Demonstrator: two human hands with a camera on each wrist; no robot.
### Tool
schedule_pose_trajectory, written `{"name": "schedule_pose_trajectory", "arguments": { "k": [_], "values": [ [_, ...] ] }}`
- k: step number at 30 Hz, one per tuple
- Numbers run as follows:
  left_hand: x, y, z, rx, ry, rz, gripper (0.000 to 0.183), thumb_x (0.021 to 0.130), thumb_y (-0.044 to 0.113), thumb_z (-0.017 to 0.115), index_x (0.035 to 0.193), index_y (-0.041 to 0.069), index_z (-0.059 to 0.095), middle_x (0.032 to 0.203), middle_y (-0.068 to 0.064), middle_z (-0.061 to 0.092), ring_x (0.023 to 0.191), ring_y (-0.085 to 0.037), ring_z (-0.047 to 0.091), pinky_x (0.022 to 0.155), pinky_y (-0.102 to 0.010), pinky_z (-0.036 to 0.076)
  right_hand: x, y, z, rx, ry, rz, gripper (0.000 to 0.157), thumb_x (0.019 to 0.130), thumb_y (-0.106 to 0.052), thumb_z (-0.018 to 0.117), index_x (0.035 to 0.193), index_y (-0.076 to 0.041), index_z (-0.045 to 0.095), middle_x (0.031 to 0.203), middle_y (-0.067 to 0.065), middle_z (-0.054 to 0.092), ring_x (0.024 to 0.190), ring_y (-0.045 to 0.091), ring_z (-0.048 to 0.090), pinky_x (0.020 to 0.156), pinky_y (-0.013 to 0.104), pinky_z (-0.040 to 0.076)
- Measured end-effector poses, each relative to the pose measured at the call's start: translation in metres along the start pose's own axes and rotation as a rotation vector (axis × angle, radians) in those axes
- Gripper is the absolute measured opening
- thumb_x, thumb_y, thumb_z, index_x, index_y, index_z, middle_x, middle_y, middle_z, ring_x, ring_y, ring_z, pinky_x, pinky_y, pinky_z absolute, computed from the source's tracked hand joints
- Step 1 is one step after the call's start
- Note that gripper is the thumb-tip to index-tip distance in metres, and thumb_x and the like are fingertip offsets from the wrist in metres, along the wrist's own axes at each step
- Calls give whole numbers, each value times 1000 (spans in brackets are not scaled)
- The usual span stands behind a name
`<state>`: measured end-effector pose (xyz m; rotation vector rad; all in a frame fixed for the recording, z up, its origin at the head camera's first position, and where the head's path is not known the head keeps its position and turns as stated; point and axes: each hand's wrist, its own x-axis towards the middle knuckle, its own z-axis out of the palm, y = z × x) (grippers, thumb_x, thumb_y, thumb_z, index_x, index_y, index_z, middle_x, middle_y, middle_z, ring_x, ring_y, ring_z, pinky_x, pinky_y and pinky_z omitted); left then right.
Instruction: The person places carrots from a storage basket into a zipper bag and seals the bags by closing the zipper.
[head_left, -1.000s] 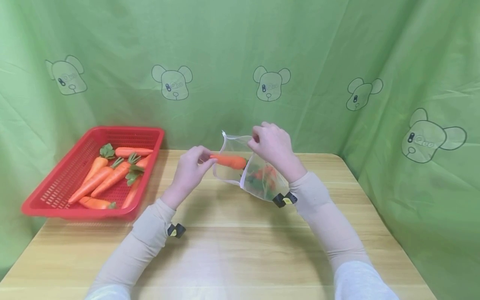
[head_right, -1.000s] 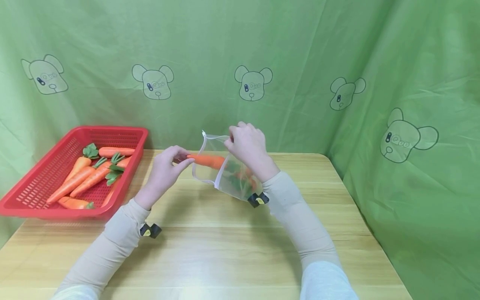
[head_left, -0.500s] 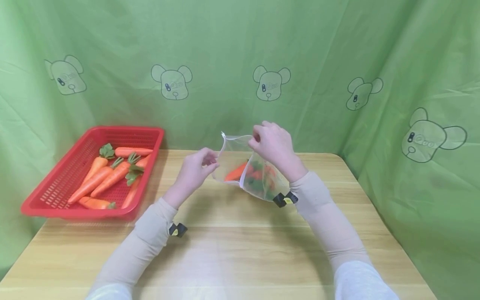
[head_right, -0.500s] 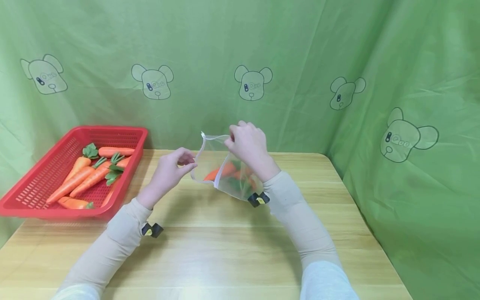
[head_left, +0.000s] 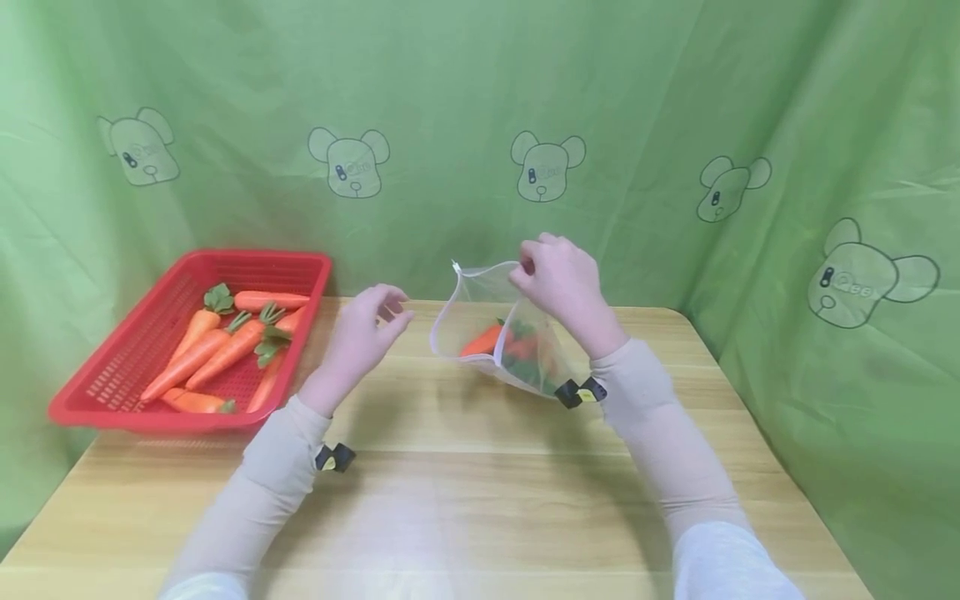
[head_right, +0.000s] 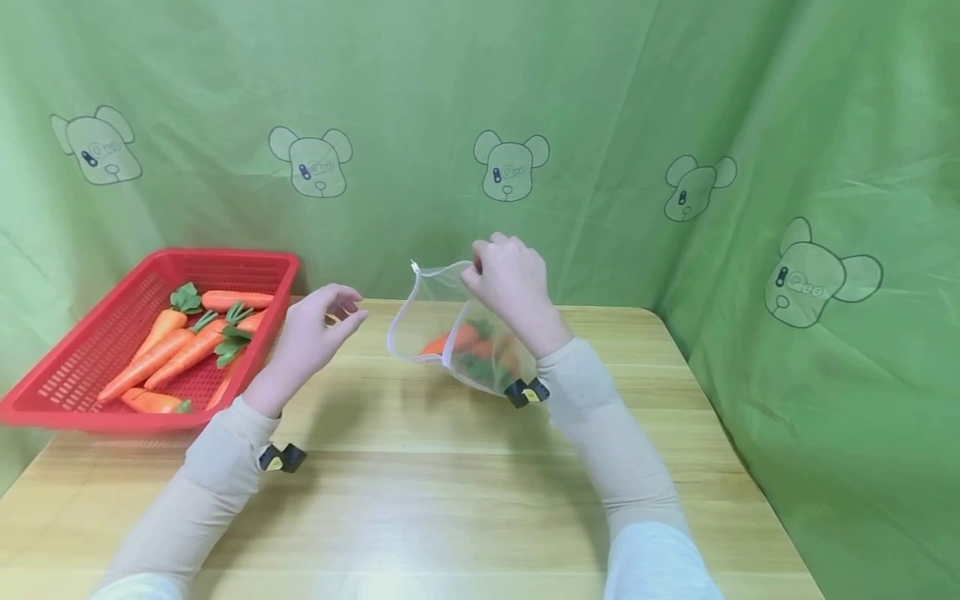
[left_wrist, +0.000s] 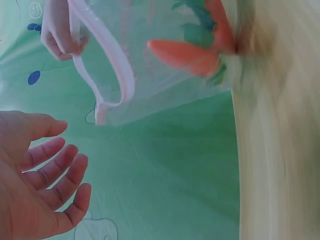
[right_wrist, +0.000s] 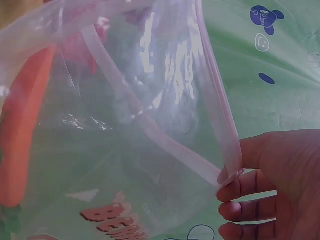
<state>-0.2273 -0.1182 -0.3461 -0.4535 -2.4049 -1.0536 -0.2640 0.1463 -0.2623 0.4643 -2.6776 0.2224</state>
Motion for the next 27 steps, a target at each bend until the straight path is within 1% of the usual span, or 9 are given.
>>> {"name": "schedule_pose_trajectory", "arguments": {
  "k": [6, 10, 13, 17, 21, 24, 27],
  "values": [
    [-5, -4, -19, 81, -40, -59, 26, 90, 23, 67, 110, 6, 65, 99, -13, 70, 88, -28, 68, 77, -42, 55, -1, 3, 1, 6, -6, 10, 11, 81, -19, 57, 72, -13, 57, 75, 4, 52, 67, 21, 47, 51, 31, 37],
    [-9, -11, -33, 127, -54, -100, 29, 91, 27, 66, 112, 7, 64, 102, -13, 69, 90, -28, 67, 79, -43, 54, -1, 3, 3, 14, -11, 10, 12, 82, -19, 57, 72, -13, 57, 75, 4, 52, 67, 21, 47, 51, 31, 37],
    [-11, -17, -45, 147, -69, -134, 32, 93, 29, 64, 115, 7, 63, 105, -15, 68, 93, -29, 65, 81, -45, 53, -1, 2, 4, 14, -21, 10, 12, 82, -19, 56, 72, -13, 57, 75, 4, 53, 67, 21, 47, 52, 31, 38],
    [-13, -22, -63, 182, -98, -166, 35, 94, 31, 63, 117, 5, 61, 110, -16, 66, 99, -31, 62, 87, -48, 50, -2, 1, 5, 12, -29, 8, 12, 82, -19, 56, 72, -13, 57, 75, 4, 53, 67, 21, 47, 52, 31, 37],
    [-9, -26, -81, 201, -121, -215, 34, 94, 30, 61, 117, 5, 61, 114, -17, 66, 100, -32, 62, 87, -48, 50, -3, 1, 6, 11, -23, 1, 12, 82, -19, 56, 72, -13, 57, 75, 4, 52, 67, 21, 47, 51, 31, 37],
    [-5, -26, -94, 206, -133, -258, 36, 95, 33, 60, 118, 5, 60, 113, -17, 67, 97, -32, 64, 84, -48, 52, -4, 1, 7, 17, -12, -5, 12, 82, -18, 55, 71, -13, 56, 74, 4, 51, 66, 21, 46, 50, 31, 36],
    [1, -29, -104, 220, -140, -279, 38, 95, 35, 59, 118, 5, 60, 112, -18, 67, 99, -33, 64, 85, -50, 51, -4, 2, 9, 24, -2, -12, 12, 81, -17, 55, 70, -12, 56, 73, 4, 51, 65, 21, 45, 50, 30, 35]
  ]
}}
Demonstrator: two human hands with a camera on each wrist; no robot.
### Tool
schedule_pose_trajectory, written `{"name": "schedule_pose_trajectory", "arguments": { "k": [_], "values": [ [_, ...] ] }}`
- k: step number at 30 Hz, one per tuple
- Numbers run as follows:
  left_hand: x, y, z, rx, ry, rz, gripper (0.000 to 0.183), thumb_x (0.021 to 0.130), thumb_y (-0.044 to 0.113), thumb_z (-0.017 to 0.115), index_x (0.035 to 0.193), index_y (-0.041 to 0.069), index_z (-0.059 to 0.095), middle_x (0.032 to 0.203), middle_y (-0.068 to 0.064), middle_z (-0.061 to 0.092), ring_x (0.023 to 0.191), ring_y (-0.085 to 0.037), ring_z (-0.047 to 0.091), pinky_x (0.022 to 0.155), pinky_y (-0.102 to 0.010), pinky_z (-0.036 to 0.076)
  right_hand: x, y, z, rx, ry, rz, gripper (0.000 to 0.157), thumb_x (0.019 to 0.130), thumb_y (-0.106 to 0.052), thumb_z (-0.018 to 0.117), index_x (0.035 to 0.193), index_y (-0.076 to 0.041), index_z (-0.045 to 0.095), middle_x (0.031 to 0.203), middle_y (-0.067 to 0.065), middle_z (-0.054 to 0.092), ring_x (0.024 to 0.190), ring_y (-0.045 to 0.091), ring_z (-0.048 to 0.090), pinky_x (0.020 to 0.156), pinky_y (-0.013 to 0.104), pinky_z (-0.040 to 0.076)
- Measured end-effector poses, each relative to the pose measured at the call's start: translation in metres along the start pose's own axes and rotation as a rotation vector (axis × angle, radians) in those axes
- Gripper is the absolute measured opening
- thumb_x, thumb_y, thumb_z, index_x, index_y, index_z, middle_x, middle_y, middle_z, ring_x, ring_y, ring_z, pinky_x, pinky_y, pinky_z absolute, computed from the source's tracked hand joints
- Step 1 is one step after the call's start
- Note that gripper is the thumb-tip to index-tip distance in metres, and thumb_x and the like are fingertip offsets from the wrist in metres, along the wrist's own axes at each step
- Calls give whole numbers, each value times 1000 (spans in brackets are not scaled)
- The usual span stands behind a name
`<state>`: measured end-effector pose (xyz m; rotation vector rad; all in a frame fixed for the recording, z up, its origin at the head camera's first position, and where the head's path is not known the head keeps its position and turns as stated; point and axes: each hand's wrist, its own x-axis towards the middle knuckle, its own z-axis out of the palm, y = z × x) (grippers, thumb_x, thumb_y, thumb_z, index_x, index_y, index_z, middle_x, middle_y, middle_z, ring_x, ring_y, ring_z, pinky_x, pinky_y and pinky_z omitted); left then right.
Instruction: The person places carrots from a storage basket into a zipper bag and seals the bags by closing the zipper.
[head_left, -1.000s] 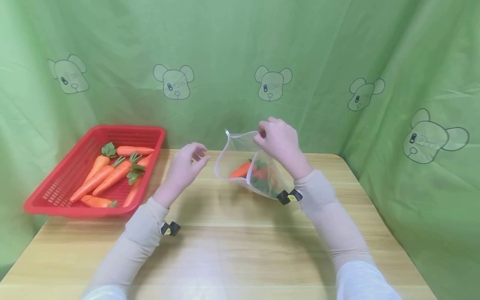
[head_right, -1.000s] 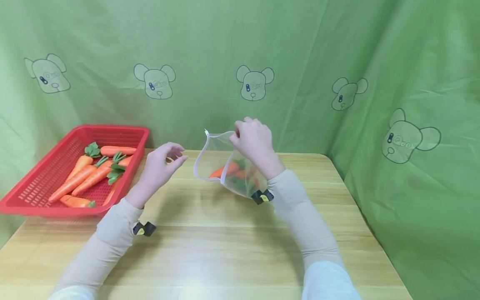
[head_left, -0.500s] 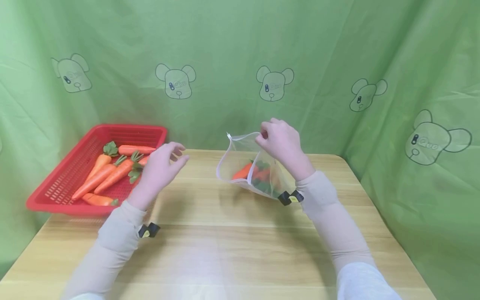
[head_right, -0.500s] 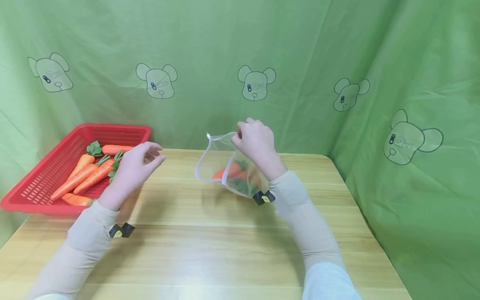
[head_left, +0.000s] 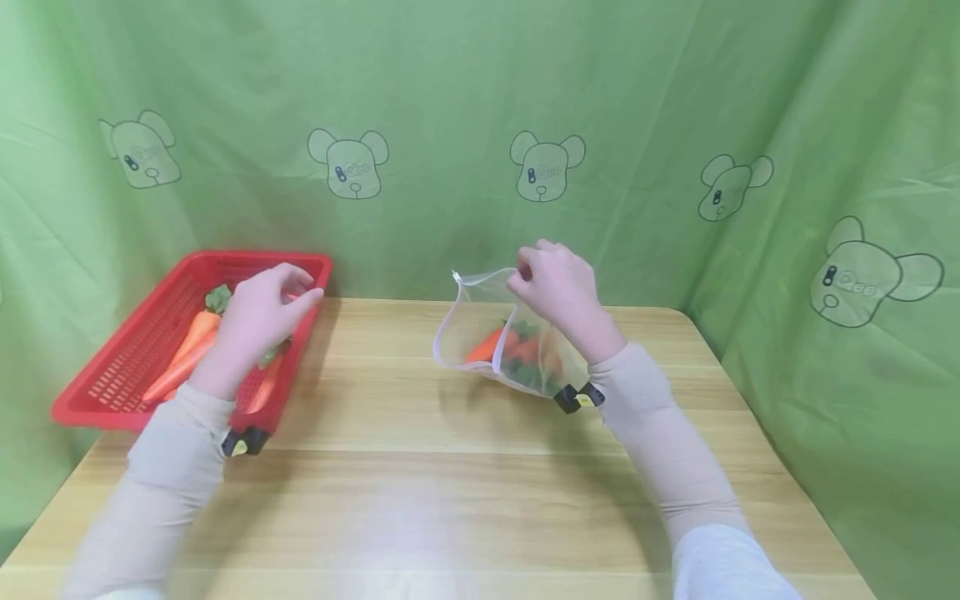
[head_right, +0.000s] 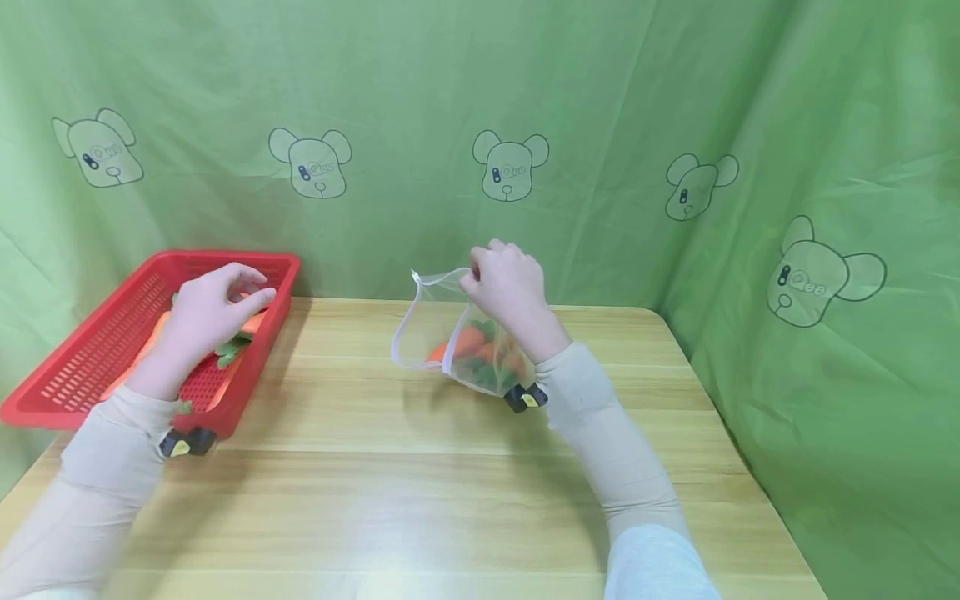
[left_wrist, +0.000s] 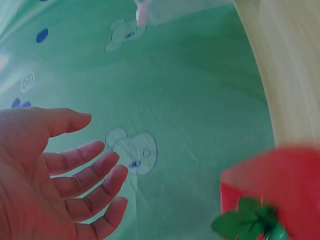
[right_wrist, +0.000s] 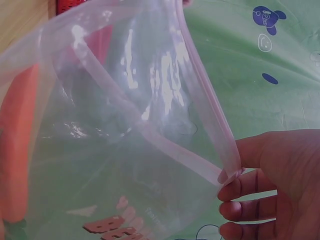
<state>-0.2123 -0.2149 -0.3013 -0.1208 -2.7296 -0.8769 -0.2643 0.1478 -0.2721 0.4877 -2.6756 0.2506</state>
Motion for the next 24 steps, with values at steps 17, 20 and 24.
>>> {"name": "schedule_pose_trajectory", "arguments": {
  "k": [17, 20, 24],
  "values": [
    [45, -46, -16, 30, -52, 17, 42, 98, 38, 53, 124, 6, 56, 121, -19, 62, 110, -36, 57, 95, -55, 45, 1, 2, 3, -11, -7, 9, 11, 80, -17, 55, 70, -13, 55, 73, 3, 51, 66, 22, 45, 50, 31, 35],
    [50, -57, -15, 37, -73, 13, 42, 98, 38, 53, 125, 6, 56, 121, -20, 62, 109, -36, 58, 93, -56, 45, 1, 2, 3, -13, -15, 14, 10, 80, -18, 55, 70, -14, 55, 74, 3, 51, 66, 22, 46, 51, 31, 35],
    [56, -71, -11, 32, -87, -13, 43, 97, 39, 54, 124, 6, 56, 121, -20, 62, 109, -37, 58, 94, -56, 45, 0, 2, 3, -18, -20, 18, 10, 80, -18, 55, 70, -14, 54, 74, 3, 51, 67, 22, 46, 51, 31, 35]
  ]
}}
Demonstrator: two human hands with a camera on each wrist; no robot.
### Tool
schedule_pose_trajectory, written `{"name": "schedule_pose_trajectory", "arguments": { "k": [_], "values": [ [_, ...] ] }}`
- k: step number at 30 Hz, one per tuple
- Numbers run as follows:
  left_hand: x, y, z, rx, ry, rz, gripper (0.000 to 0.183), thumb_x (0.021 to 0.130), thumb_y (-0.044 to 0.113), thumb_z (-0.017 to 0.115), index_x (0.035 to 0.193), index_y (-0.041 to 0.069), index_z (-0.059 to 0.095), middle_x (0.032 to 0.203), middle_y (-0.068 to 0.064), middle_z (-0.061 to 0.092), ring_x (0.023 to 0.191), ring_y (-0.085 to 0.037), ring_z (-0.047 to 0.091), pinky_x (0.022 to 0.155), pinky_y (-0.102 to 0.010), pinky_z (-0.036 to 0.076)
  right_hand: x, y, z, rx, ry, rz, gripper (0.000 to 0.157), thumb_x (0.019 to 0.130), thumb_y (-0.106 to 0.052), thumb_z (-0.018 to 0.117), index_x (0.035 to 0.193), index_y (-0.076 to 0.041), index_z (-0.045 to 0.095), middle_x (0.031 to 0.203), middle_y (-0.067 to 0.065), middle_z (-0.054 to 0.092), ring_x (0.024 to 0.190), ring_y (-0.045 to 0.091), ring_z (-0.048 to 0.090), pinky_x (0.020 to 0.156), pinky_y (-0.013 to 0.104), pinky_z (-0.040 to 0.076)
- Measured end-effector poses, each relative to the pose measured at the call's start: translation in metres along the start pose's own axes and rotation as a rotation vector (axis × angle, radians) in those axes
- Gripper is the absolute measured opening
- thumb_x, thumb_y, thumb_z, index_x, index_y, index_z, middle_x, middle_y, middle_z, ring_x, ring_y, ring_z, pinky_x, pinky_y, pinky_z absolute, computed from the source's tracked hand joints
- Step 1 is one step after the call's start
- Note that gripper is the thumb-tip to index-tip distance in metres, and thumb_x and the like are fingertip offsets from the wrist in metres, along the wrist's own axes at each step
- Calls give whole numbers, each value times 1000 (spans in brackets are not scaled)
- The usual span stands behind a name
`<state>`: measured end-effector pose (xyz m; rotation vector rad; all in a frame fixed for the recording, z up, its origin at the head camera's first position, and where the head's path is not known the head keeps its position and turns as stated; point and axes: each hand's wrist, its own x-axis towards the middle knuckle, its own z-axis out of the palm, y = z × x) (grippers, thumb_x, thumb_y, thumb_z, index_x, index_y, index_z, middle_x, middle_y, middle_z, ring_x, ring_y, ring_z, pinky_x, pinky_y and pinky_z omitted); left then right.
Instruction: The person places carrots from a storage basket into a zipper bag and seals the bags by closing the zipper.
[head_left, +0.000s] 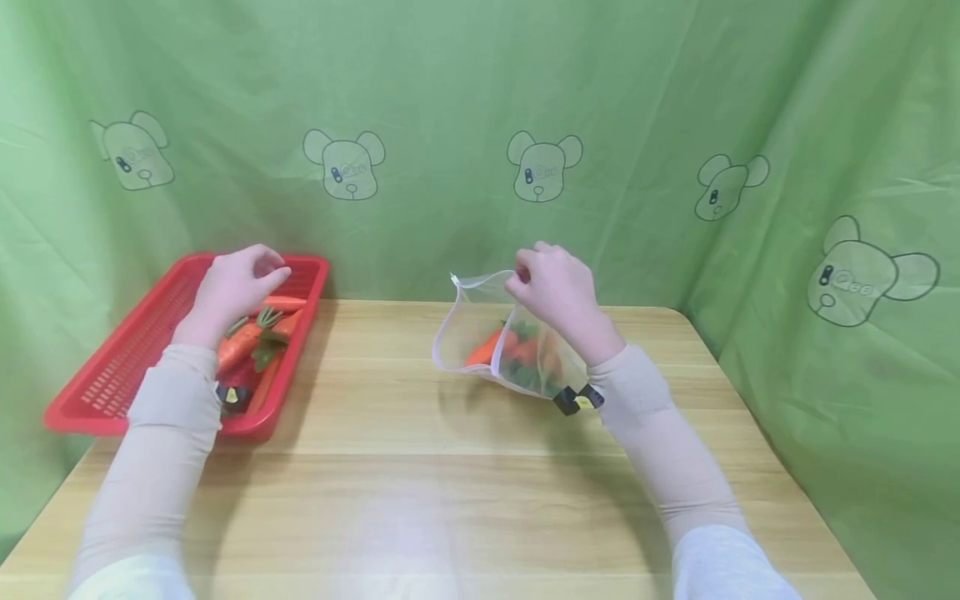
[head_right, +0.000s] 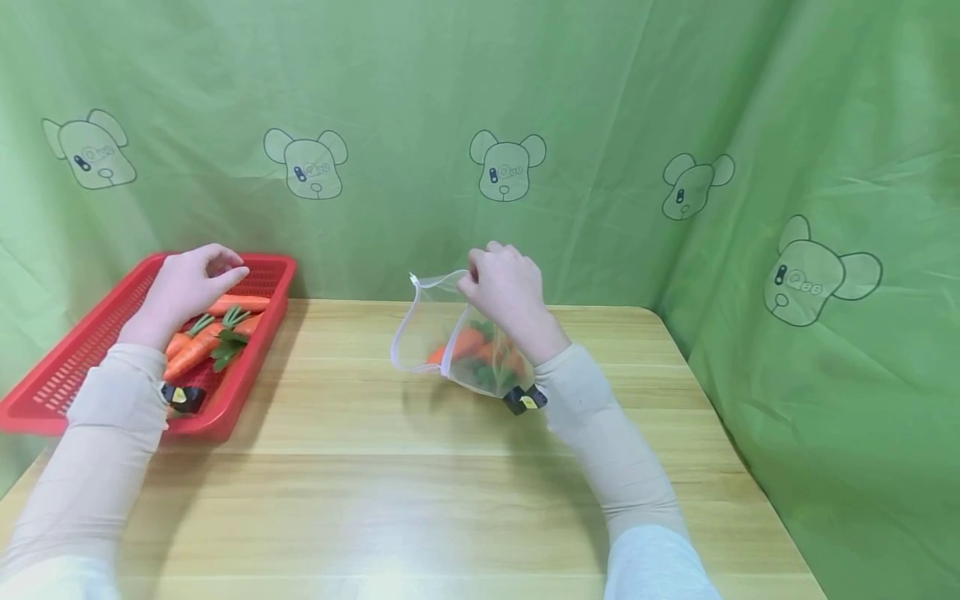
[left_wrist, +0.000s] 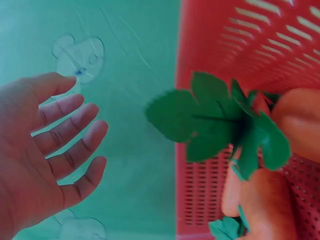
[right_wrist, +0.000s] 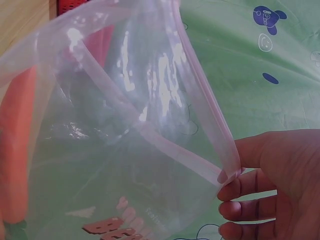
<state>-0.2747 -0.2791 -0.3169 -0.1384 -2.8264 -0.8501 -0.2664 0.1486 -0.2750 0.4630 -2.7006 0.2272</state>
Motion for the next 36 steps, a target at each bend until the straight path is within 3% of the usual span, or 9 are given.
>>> {"name": "schedule_pose_trajectory", "arguments": {
  "k": [9, 16, 23, 32, 36],
  "values": [
    [9, -25, 10, 19, -37, -12, 42, 95, 37, 57, 120, 3, 57, 117, -23, 63, 106, -37, 59, 93, -54, 47, 0, -2, 0, -10, -12, -3, 10, 81, -18, 56, 72, -14, 56, 75, 3, 52, 67, 21, 46, 52, 31, 36],
    [14, -35, 16, 39, -142, -40, 52, 94, 46, 56, 124, 4, 55, 122, -21, 61, 112, -37, 57, 96, -56, 46, -1, -2, 0, -5, 0, -9, 9, 81, -17, 56, 72, -13, 57, 74, 3, 52, 66, 21, 46, 51, 30, 36],
    [19, -43, 19, 73, -203, -18, 47, 94, 39, 59, 123, 2, 58, 121, -22, 63, 111, -37, 58, 96, -56, 45, -2, -2, 0, -4, 8, -9, 10, 80, -16, 55, 70, -14, 55, 73, 3, 51, 66, 21, 46, 51, 31, 35],
    [21, -53, 26, 22, -331, -63, 51, 91, 36, 64, 123, -3, 55, 119, -24, 61, 100, -33, 60, 87, -47, 50, -1, -2, 1, -3, 6, -6, 10, 80, -16, 55, 71, -14, 56, 74, 3, 51, 66, 21, 46, 51, 31, 35],
    [20, -54, 27, -4, -412, -81, 54, 90, 35, 65, 125, -4, 52, 122, -24, 58, 104, -33, 58, 89, -46, 49, -2, -3, 0, 3, 3, -6, 9, 80, -16, 56, 71, -14, 56, 74, 3, 51, 66, 21, 45, 51, 31, 35]
  ]
}}
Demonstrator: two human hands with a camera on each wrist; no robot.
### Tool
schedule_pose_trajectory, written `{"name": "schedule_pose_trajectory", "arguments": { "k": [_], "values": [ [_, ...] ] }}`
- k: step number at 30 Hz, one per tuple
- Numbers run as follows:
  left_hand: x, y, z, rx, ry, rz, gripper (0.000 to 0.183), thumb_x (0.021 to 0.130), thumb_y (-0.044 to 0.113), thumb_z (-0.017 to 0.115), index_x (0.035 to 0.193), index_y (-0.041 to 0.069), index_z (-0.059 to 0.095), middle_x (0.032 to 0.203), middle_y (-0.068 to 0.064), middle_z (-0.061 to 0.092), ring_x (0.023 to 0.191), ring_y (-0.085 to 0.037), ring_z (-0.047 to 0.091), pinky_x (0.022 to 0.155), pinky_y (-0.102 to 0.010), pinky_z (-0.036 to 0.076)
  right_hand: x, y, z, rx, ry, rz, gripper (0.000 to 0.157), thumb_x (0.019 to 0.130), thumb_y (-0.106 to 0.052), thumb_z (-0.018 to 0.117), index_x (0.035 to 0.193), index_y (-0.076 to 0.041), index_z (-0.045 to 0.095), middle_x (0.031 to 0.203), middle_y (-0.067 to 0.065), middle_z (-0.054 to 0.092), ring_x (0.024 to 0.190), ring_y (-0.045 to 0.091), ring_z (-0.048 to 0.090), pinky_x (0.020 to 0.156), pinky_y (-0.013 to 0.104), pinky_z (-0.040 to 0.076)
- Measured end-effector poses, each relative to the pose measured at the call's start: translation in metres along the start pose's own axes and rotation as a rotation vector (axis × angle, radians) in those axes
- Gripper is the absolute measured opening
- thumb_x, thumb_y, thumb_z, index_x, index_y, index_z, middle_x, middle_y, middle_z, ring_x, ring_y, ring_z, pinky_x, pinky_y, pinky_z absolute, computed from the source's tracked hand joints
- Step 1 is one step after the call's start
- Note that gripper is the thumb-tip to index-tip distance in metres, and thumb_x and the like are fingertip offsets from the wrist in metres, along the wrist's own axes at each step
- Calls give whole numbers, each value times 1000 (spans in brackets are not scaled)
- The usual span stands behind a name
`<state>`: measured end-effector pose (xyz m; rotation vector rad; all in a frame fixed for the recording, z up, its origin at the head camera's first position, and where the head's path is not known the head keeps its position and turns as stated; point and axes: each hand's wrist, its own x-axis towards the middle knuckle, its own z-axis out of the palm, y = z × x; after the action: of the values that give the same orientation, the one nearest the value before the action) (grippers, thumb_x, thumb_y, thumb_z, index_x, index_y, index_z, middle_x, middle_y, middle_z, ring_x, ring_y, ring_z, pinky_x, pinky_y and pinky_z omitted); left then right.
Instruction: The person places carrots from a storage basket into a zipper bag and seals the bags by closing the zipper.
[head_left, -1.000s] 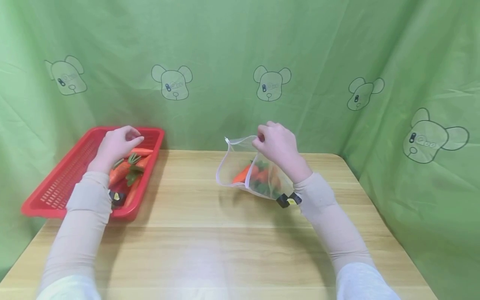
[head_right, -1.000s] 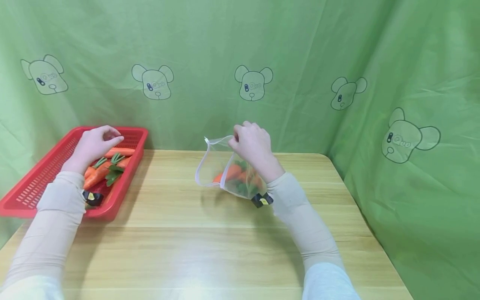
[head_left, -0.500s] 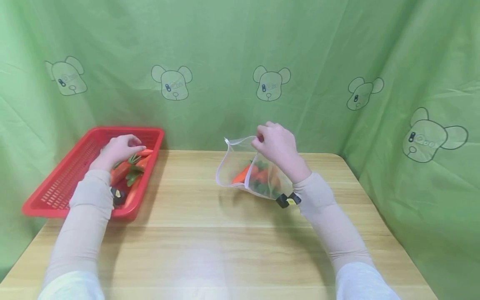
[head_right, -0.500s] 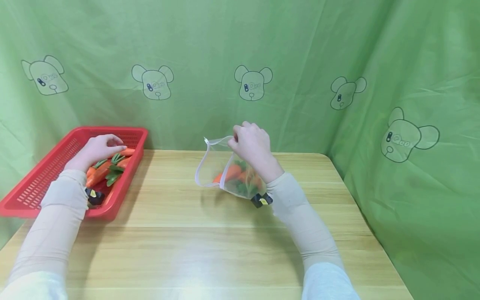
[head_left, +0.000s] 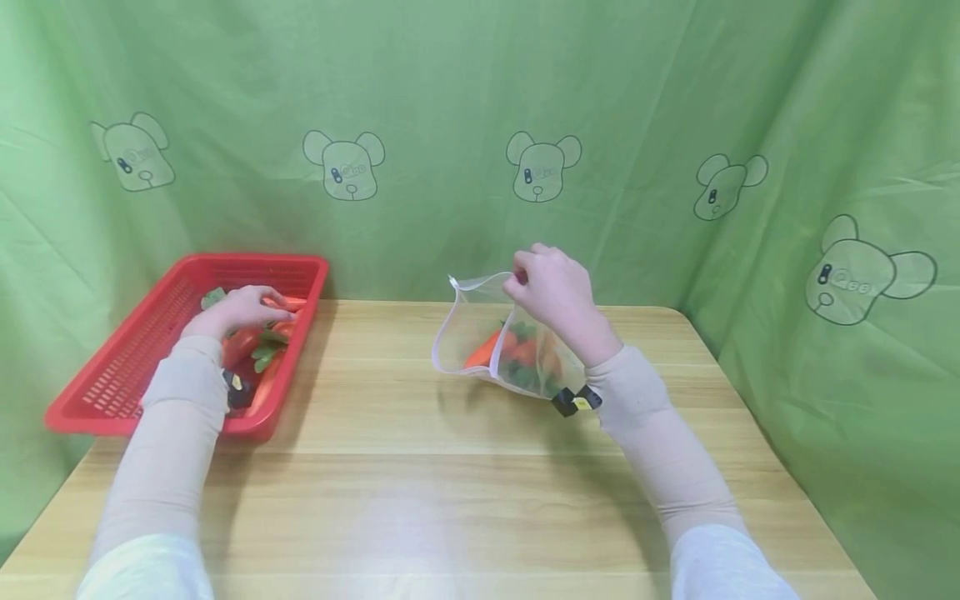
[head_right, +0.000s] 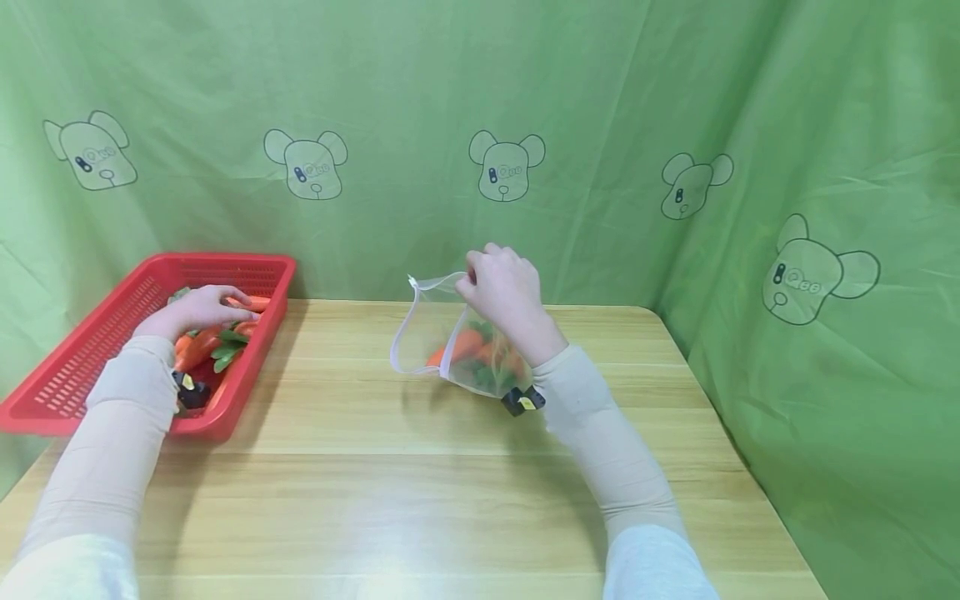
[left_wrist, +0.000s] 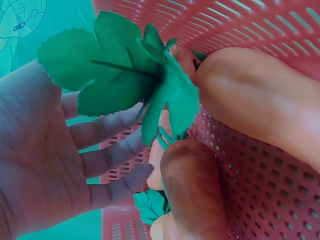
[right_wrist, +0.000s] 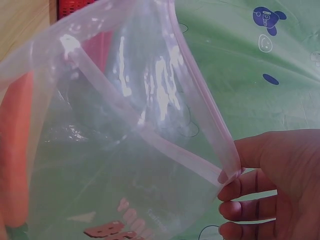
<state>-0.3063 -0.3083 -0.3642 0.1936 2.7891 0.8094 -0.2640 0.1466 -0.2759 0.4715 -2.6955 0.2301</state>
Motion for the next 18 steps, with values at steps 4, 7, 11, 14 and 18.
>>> {"name": "schedule_pose_trajectory", "arguments": {
  "k": [4, 7, 11, 14, 18],
  "values": [
    [-2, -2, 2, -7, -80, -22, 62, 89, 38, 66, 130, -4, 47, 122, -23, 56, 107, -33, 55, 93, -49, 48, 0, 0, 0, 3, -5, -2, 9, 80, -16, 55, 72, -13, 57, 74, 3, 51, 67, 21, 45, 51, 31, 35],
    [-4, -3, 2, -21, -124, -28, 62, 89, 38, 67, 130, -4, 47, 119, -20, 56, 103, -31, 54, 88, -45, 49, 0, 0, 1, 3, -8, -2, 9, 81, -17, 55, 73, -13, 57, 74, 3, 51, 67, 21, 45, 52, 30, 35],
    [-4, -4, 3, -43, -146, -25, 53, 89, 34, 67, 124, -4, 51, 109, -17, 56, 95, -25, 52, 79, -35, 48, 0, 0, 1, 2, -11, 1, 10, 81, -17, 55, 72, -13, 57, 74, 3, 50, 67, 21, 45, 52, 30, 35],
    [-4, -5, 3, -44, -148, -22, 54, 89, 32, 68, 125, -5, 51, 111, -18, 56, 95, -25, 53, 78, -33, 48, 0, 1, 0, 2, -14, 2, 9, 81, -17, 55, 73, -13, 57, 74, 3, 51, 67, 21, 45, 52, 31, 36],
    [-7, -5, 1, -66, -136, -42, 60, 89, 32, 67, 130, -6, 45, 120, -21, 56, 103, -29, 56, 87, -40, 49, 0, 1, 0, 1, -22, 7, 9, 82, -17, 55, 74, -13, 58, 75, 3, 52, 68, 21, 46, 52, 31, 37]
  ]
}}
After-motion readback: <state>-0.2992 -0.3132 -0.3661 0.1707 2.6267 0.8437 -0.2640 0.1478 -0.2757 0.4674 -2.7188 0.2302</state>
